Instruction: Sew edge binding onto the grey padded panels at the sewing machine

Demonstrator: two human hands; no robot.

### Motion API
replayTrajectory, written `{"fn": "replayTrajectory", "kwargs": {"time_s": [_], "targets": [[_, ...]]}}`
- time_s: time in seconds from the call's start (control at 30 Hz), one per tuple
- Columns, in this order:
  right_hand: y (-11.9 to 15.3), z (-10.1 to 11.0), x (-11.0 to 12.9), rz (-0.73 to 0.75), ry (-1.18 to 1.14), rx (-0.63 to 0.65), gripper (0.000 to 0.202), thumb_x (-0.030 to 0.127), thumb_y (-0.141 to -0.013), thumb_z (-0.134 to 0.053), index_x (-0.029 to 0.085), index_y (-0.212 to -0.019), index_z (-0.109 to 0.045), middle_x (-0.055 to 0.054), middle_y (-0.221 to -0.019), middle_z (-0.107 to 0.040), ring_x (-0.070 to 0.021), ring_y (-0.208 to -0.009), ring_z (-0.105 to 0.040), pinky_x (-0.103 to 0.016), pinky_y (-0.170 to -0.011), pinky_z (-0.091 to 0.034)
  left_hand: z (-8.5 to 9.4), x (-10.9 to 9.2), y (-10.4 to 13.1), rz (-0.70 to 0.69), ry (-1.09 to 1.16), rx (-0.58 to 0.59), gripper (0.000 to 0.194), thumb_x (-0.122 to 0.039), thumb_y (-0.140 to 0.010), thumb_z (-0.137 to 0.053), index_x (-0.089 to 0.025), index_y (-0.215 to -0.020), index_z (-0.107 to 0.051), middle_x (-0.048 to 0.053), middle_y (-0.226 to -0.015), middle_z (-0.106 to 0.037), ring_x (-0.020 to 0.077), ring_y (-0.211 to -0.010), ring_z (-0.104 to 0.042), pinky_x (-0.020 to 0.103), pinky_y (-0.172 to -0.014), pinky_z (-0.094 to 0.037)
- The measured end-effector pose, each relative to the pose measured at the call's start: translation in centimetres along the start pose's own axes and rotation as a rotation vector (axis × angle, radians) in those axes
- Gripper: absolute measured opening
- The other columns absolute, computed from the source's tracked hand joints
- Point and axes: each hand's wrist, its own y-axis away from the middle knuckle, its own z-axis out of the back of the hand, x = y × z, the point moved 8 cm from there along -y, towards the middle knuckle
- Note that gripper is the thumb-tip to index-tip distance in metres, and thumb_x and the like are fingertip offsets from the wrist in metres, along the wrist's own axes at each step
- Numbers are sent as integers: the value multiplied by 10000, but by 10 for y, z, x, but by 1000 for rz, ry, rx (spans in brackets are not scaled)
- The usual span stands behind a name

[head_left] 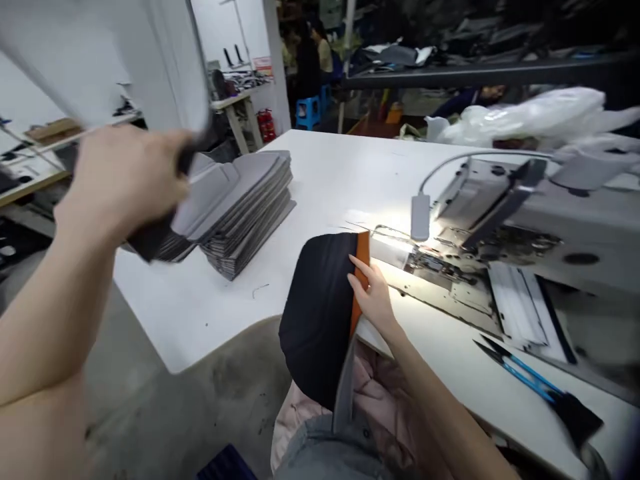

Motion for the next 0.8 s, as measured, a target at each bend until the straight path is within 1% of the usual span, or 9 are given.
{"fn": "replayTrajectory", "kwargs": {"time_s": [0.07,0.13,0.23,0.3,0.33,0.5,0.6,0.67,0.8], "targets": [[1,-6,-5,-117,-230,66,600,601,-932,-443,211,-1363,-590,-124,-1204,-643,-254,-1097,-601,-411,-915,-515,-1,-98,41,-356,195,223,507,-431,-797,-416,-268,-1211,-660,-46,-428,-253,210,-413,-513,441,-576,-489],[8,-14,-15,-263,-474,150,681,695,-943,-300,210,-1302,-615,-124,-1191,-689,-260,-1067,-638,-413,-865,-539,-5,-191,104,-770,464,496,410,-260,-701,-562,-282,-1083,-710,-18,-441,-457,175,-351,-444,356,-490,-445],[20,-9,-35,-405,-574,92,608,684,-871,-439,164,-1086,-669,-123,-976,-745,-265,-868,-676,-394,-733,-556,-10,-274,169,-1126,596,775,249,-161,-657,-661,-233,-884,-733,82,-618,-651,214,-466,-561,341,-462,-395],[23,5,-48,-414,-499,-44,466,567,-761,-618,165,-994,-653,-100,-935,-740,-247,-828,-656,-365,-721,-540,-19,-306,172,-1223,633,870,91,-225,-772,-624,-209,-773,-713,90,-616,-656,219,-501,-581,338,-474,-394],[24,12,-52,-405,-460,-107,426,515,-716,-656,172,-967,-639,-86,-937,-732,-236,-834,-641,-353,-732,-529,-24,-319,158,-1200,681,845,171,-249,-843,-562,-204,-761,-705,88,-639,-668,216,-530,-595,336,-500,-414],[19,35,-61,-358,-279,-257,298,461,-695,-662,210,-810,-550,-13,-769,-634,-188,-741,-544,-300,-670,-464,-81,-360,32,-660,920,267,326,-224,-946,-442,-173,-1189,-654,129,-1226,-677,271,-1071,-628,392,-896,-502],[21,49,-55,-332,-50,-231,273,472,-783,-618,211,-818,-547,6,-716,-588,-180,-703,-525,-291,-647,-456,-132,-395,10,-666,1047,393,295,-301,-962,-461,-210,-1124,-691,70,-1167,-716,252,-1055,-632,382,-938,-495],[26,62,-46,-263,145,-193,248,422,-901,-506,201,-816,-579,-32,-787,-616,-196,-767,-565,-321,-716,-492,-151,-413,9,-704,1187,514,252,-316,-947,-499,-222,-1038,-715,40,-1107,-738,233,-1017,-648,358,-925,-501],[46,77,-14,201,546,-90,249,176,-930,-442,158,-890,-687,-170,-1290,-595,-280,-1220,-534,-450,-1028,-476,-165,-422,4,-568,1295,533,151,-305,-832,-672,-187,-924,-692,38,-949,-732,207,-864,-649,323,-800,-509]]}}
